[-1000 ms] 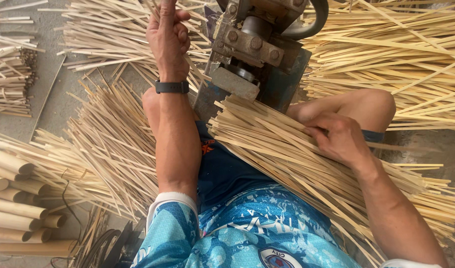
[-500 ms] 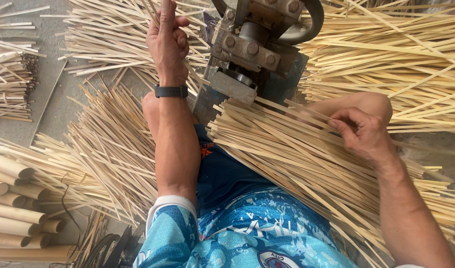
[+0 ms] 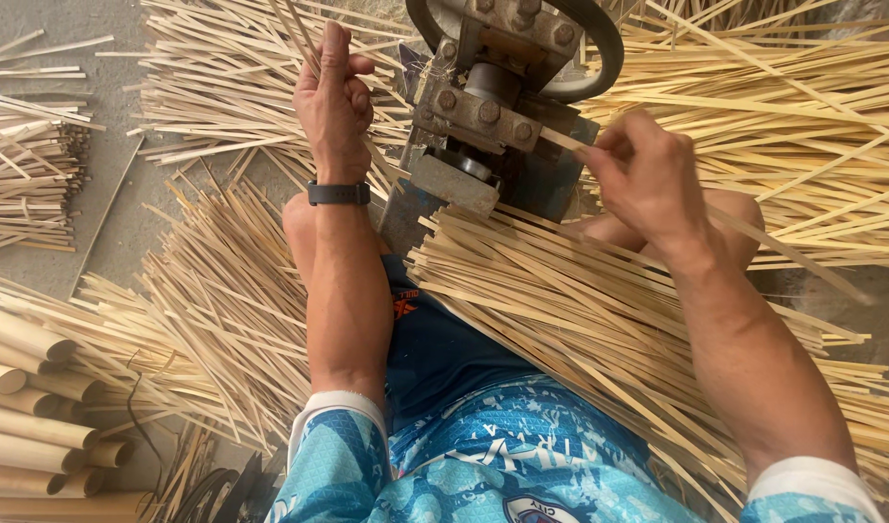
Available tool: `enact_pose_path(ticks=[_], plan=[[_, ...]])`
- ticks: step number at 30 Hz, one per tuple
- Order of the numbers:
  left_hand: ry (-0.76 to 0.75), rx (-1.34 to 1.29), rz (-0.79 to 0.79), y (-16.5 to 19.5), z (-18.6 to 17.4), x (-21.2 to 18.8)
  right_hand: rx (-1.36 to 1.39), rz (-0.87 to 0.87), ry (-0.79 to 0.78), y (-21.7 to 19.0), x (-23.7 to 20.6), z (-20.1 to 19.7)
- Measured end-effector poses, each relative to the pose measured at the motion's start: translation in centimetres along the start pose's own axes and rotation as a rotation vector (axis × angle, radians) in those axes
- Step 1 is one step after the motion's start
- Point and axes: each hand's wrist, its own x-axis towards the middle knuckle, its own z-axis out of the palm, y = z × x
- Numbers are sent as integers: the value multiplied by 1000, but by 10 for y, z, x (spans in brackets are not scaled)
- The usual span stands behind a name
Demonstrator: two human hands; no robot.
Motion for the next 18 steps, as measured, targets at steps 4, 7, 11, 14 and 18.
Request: enact_pose_path(ticks=[4,7,11,14,18], plan=[[23,-5,18,3,-4,0,-111,75,-66,-14,10,0],[208,198,95,1,-5,1,-156,122,-82,-11,2,-11],[300,262,-278,-5,-6,2,-70,210,-85,8,-17,-10],[196,-14,-271,-12,-8,-1,-48,207,-242,24,-34,-5],[120,-200,-125,-13,-20,4,-91,401,-672,38,-63,-3]])
